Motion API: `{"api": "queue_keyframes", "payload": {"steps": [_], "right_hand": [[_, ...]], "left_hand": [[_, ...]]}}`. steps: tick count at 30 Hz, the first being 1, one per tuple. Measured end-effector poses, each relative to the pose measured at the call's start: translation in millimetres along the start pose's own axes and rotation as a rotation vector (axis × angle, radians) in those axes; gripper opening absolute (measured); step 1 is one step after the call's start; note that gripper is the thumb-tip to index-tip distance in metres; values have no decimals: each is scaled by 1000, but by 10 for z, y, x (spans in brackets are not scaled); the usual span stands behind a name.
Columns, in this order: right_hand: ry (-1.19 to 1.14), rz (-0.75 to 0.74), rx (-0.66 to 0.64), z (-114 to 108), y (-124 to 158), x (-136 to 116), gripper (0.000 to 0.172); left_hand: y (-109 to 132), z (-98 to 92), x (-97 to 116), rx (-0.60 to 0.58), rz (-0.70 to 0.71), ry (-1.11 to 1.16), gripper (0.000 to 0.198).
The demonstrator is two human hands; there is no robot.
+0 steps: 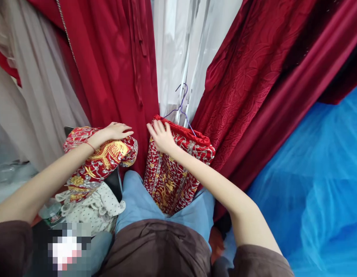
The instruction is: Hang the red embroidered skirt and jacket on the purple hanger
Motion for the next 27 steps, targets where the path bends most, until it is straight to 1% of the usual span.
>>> {"api": "queue_keyframes", "payload": {"steps": [2, 4, 6, 7, 9, 11, 12, 14, 16, 17, 19, 21, 22, 24, 26, 27], "right_hand": [[64, 223, 129, -78, 152, 221, 77], [123, 351, 193, -104, 328, 385, 76], [176, 390, 193, -104, 518, 519, 75], [196, 384, 175, -102, 614, 592, 73], [213, 328, 116, -109, 795, 770, 69], [208, 244, 44, -136, 956, 992, 65], [202, 211, 15, -151, 1029, 1110, 64], [187, 184, -8, -154, 1158, 1311, 62], [163, 209, 31, -89, 1261, 1395, 62], [147, 245, 82, -29, 1301, 1370, 62], [114, 370, 232, 123, 1351, 1181, 65], [85, 543, 387, 271, 1354, 846, 68], [75, 623, 438, 331, 1337, 651, 69], [14, 699, 461, 413, 1271, 270, 66], [-143, 716, 502, 454, 1195, -34, 53], [-247, 713, 525, 470, 1161, -147, 45]], "left_hand": [[-227, -15, 279, 121, 71, 85, 68], [-485, -28, 587, 246, 122, 203, 73], [-741, -49, 862, 347, 156, 337, 74], [-855, -58, 971, 368, 174, 401, 72], [-1028, -59, 1118, 357, 195, 478, 66], [-1101, -29, 1170, 331, 180, 471, 64], [-1096, -6, 1170, 328, 156, 449, 64], [-1006, 31, 1149, 335, 102, 397, 63], [-840, 29, 1140, 335, 70, 331, 59], [-742, 9, 1149, 329, 69, 291, 57], [-549, -59, 1194, 315, 84, 214, 55], [-384, -141, 1255, 306, 100, 162, 55], [-316, -178, 1284, 303, 105, 145, 54], [-210, -232, 1334, 304, 104, 124, 53], [-138, -252, 1373, 307, 94, 120, 51], [-112, -251, 1390, 310, 89, 123, 50]]}}
Point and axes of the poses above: each hand's wrist, its own y-axis away from the middle knuckle, its own z-axis out of the palm, x = y × z, the point moved 1 cm from there along -y, towards the middle knuckle, and after that the axes turned 2 degrees about x, right-handed, at the moved point
